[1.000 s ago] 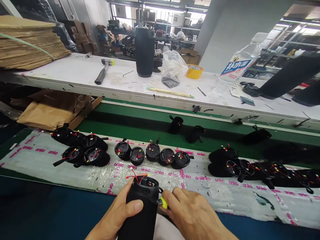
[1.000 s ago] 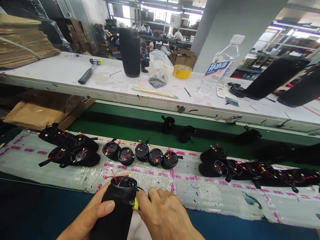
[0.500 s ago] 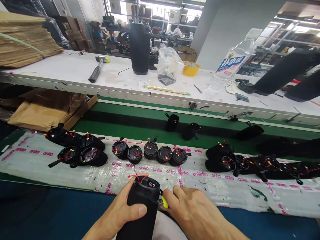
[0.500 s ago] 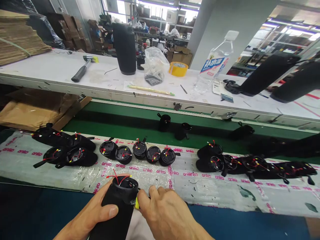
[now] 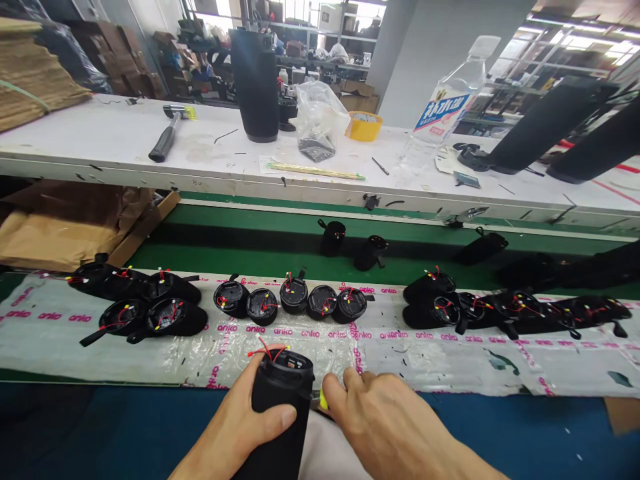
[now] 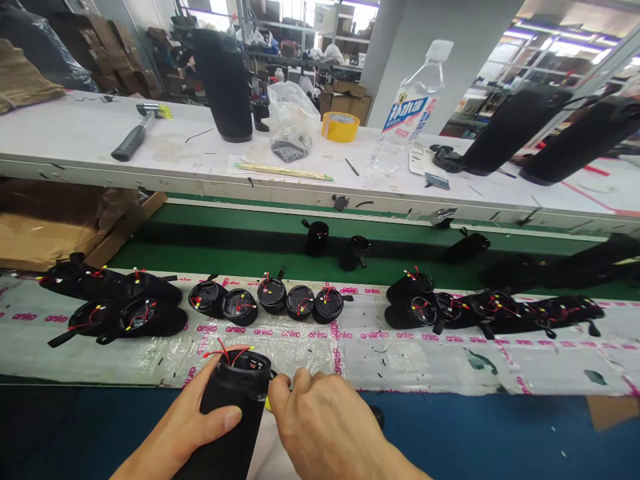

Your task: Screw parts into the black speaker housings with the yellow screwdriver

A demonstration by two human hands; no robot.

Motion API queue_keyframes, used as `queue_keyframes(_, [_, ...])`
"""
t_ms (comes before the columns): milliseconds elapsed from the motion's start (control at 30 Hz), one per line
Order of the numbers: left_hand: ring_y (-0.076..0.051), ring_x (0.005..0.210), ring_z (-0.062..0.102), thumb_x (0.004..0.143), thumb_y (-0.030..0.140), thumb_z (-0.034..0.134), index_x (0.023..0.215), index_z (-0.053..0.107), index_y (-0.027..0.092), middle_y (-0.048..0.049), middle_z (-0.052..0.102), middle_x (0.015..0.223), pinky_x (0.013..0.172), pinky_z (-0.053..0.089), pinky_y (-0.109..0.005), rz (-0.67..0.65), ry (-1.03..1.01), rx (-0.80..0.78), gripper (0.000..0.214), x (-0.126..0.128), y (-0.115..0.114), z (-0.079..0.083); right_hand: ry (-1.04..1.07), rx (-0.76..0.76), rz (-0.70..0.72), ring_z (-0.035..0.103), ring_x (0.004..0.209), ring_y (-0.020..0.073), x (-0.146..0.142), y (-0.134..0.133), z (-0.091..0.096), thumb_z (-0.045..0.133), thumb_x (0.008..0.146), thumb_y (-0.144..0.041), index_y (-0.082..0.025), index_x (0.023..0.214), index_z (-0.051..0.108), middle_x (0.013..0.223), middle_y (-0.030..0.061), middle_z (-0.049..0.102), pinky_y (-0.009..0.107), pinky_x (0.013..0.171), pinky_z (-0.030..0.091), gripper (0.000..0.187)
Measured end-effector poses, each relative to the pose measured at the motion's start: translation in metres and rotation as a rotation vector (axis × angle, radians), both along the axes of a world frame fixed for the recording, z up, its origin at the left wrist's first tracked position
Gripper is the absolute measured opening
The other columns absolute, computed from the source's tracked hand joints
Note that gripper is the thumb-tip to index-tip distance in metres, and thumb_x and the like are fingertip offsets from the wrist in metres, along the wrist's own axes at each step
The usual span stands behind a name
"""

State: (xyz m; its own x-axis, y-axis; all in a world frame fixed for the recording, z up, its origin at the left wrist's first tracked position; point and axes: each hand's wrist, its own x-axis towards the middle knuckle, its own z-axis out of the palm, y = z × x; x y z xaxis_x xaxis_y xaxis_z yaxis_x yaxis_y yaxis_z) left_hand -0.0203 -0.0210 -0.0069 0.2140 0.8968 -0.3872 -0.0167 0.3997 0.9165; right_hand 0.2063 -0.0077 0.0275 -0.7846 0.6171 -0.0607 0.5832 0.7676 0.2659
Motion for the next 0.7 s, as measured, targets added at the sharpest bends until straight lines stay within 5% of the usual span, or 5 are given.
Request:
queue_keyframes(200, [-0.037, 0.123, 0.061, 0.069, 0.053, 0.085, 0.133, 0.055, 0.026, -0.0083, 0.072, 0.126, 0.106, 0.043, -0.044, 0.008, -0.056, -0.038, 0.076, -0.001, 0.003, -0.009, 0.035, -0.071, -0.03, 0.057, 0.045, 0.0217, -0.002, 0.004, -0.003, 0.063, 0.08, -0.014, -0.021, 0.096, 0.051, 0.067, 0.0014, 0.061, 0.038, 0.04, 0.016, 0.021])
queue_keyframes(367, [-0.031, 0.104, 0.068, 0.071, 0.05, 0.08, 0.133, 0.058, 0.026, -0.0064, 0.075, 0.115, 0.097, 0.049, -0.042, 0.027, -0.37, -0.194, 0.07, -0.006, 0.002, -0.025, 0.546, -0.319, -0.171, 0.07, 0.064, 0.0158, 0.012, 0.013, -0.012, 0.063, 0.098, -0.021, -0.026, 0.103, 0.049, 0.082, -0.008, 0.07, 0.03, 0.055, 0.041, 0.016])
queue_keyframes(467, [-0.031, 0.102, 0.069, 0.071, 0.05, 0.082, 0.136, 0.056, 0.026, -0.0068, 0.076, 0.112, 0.091, 0.051, -0.041, 0.03, -0.393, -0.213, 0.074, -0.008, 0.001, -0.026, 0.588, -0.297, -0.25, 0.071, 0.064, 0.0164, 0.013, 0.014, -0.018, 0.063, 0.097, -0.016, -0.026, 0.101, 0.05, 0.081, -0.0081, 0.07, 0.03, 0.054, 0.037, 0.017])
queue_keyframes(700, [-0.038, 0.119, 0.064, 0.071, 0.049, 0.082, 0.137, 0.055, 0.023, -0.0115, 0.071, 0.126, 0.102, 0.046, -0.047, -0.039, -0.397, -0.143, 0.076, -0.007, 0.005, -0.021, 0.446, -0.123, -0.108, 0.068, 0.056, 0.0192, -0.006, 0.013, -0.023, 0.077, 0.09, -0.031, -0.025, 0.095, 0.047, 0.072, -0.0059, 0.065, 0.034, 0.048, 0.026, 0.03])
